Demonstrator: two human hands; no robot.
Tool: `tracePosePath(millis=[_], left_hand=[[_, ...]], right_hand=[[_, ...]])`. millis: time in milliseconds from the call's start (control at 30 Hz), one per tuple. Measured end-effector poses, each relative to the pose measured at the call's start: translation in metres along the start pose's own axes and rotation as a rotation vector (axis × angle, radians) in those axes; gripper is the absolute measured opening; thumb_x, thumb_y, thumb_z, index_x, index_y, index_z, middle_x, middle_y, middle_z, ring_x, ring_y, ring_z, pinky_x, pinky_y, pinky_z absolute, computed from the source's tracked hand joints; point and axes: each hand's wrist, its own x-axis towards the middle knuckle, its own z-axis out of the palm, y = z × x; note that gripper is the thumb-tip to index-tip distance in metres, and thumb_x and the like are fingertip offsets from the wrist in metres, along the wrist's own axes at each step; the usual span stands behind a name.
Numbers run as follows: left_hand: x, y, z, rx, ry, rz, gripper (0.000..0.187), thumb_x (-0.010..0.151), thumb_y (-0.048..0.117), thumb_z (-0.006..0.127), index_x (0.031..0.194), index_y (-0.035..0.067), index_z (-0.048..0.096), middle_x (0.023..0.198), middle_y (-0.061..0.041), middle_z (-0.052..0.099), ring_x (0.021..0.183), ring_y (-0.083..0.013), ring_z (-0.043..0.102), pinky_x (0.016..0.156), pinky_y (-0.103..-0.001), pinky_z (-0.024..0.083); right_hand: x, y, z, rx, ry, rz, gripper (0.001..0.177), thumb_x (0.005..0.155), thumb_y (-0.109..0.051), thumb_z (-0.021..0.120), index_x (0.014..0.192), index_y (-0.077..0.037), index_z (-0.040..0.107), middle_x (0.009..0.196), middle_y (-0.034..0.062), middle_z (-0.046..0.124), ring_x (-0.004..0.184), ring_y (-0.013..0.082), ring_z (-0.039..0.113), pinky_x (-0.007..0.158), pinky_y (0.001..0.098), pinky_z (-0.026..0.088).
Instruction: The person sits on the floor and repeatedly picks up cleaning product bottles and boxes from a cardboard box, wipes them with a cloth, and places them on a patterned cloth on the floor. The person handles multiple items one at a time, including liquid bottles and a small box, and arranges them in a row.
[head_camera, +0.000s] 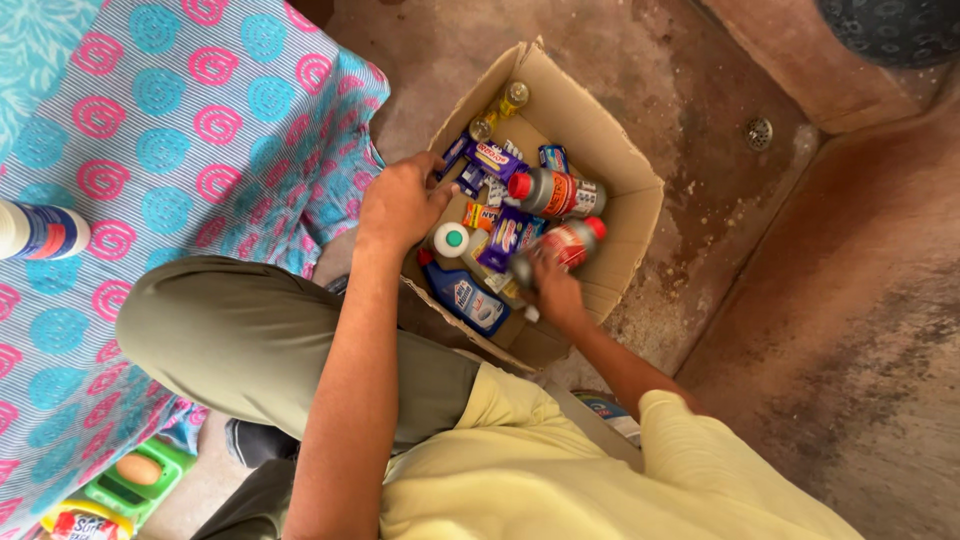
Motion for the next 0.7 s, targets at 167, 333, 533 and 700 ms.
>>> tracePosePath(millis=[167,333,533,700], left_hand=[[-0.002,-0.003,0.0,0.011,-0.005,0.019,0.037,0.081,0.022,0.082,0.112,0.004,0.072,0.097,-0.017,0.075,0.089,-0.0348,0.073,0.077,-0.045,0.056],[-0.002,-0.006,0.001,-0.003,-0.01,0.011,0.036,0.082,0.021,0.081,0.112,0.005,0.071,0.098,-0.017,0.075,0.09,-0.0346,0.073,0.078,-0.045,0.057],[0.001,-0.009,-0.001,-0.006,-0.025,-0.015,0.034,0.082,0.022,0.081,0.11,0.005,0.072,0.098,-0.016,0.076,0.091,-0.0336,0.073,0.08,-0.045,0.056],[0.001,-0.014,0.007,0.012,-0.011,-0.018,0.035,0.082,0.024,0.081,0.111,0.006,0.072,0.098,-0.017,0.075,0.092,-0.0365,0.072,0.081,-0.047,0.056]], right_hand=[[0.05,0.008,-0.025,-0.014,0.094,0.206,0.08,0.068,-0.045,0.09,0.133,-0.011,0.058,0.148,0.0197,0.048,0.107,0.0392,0.067,0.081,0.0473,0.057],[0.095,0.022,-0.015,0.181,0.385,0.414,0.054,0.084,-0.034,0.083,0.127,-0.007,0.065,0.135,0.0168,0.058,0.113,0.0395,0.065,0.092,0.0487,0.053],[0.09,0.044,0.019,0.264,0.267,0.313,0.028,0.092,-0.026,0.074,0.114,-0.009,0.072,0.118,0.0153,0.068,0.105,0.0334,0.07,0.093,0.0425,0.056],[0.024,0.025,0.074,0.259,-0.369,0.103,0.039,0.091,-0.038,0.073,0.121,-0.013,0.072,0.114,0.012,0.073,0.101,0.0324,0.072,0.088,0.043,0.057]])
